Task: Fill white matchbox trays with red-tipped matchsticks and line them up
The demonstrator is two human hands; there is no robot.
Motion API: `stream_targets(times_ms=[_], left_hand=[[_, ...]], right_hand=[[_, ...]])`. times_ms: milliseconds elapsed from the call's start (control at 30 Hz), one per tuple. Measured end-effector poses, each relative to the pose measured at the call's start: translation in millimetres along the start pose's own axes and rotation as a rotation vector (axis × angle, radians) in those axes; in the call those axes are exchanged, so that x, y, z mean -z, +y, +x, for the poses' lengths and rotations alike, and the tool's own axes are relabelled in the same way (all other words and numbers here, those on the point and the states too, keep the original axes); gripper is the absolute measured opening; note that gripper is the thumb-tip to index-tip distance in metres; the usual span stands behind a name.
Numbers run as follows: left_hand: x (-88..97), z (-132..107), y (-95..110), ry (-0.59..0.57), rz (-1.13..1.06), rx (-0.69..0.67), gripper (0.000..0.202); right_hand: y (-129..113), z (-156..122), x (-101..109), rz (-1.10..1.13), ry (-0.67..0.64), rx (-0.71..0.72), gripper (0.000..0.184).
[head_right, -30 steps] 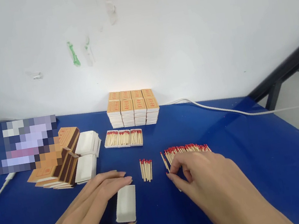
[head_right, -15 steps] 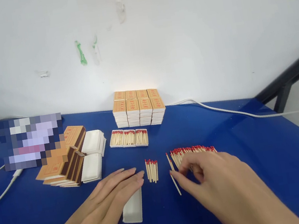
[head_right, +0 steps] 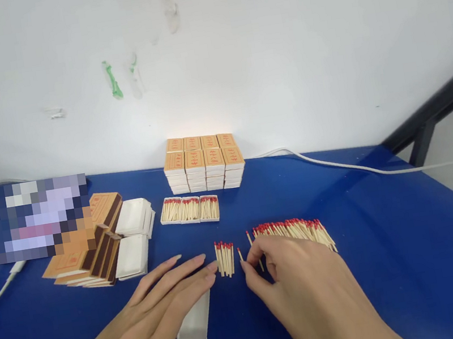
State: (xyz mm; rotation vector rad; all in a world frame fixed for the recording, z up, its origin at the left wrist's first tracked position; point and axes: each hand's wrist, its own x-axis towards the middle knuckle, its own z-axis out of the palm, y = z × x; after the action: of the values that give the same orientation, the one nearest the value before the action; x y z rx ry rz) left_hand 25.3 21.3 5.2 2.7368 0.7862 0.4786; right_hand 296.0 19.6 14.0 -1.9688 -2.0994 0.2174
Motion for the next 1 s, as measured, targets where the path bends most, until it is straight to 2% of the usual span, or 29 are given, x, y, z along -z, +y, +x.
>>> stream_targets(times_ms=[267, 367, 600, 833, 1000], left_hand=[[-0.5, -1.8, -0.5, 0.007, 0.020, -0.015, 0.084], [0.0, -2.5, -0.6, 0.036, -0.007, -0.013, 0.085], [2.2, -1.5, 3.0, 0.008, 0.029, 0.001, 0.084], [0.7, -3.1, 3.5, 0.026, 0.033, -0.006, 0.065], [0.7, -4.7, 6.9, 0.027, 0.087, 0.010, 0.076]], right_hand=[[-4.9, 9.0, 3.7, 0.132, -0.022, -0.067, 0.029], [-6.6, 10.0, 6.3, 0.153, -0.042, -0.063, 0.031], [-6.1, 9.7, 7.8, 0.149, -0.041, -0.057, 0.031], [-2.3, 9.1, 7.9, 0.146, -0.001, -0.027, 0.018], [-1.0, 8.1, 5.8, 0.151, -0.006, 0.031, 0.026]])
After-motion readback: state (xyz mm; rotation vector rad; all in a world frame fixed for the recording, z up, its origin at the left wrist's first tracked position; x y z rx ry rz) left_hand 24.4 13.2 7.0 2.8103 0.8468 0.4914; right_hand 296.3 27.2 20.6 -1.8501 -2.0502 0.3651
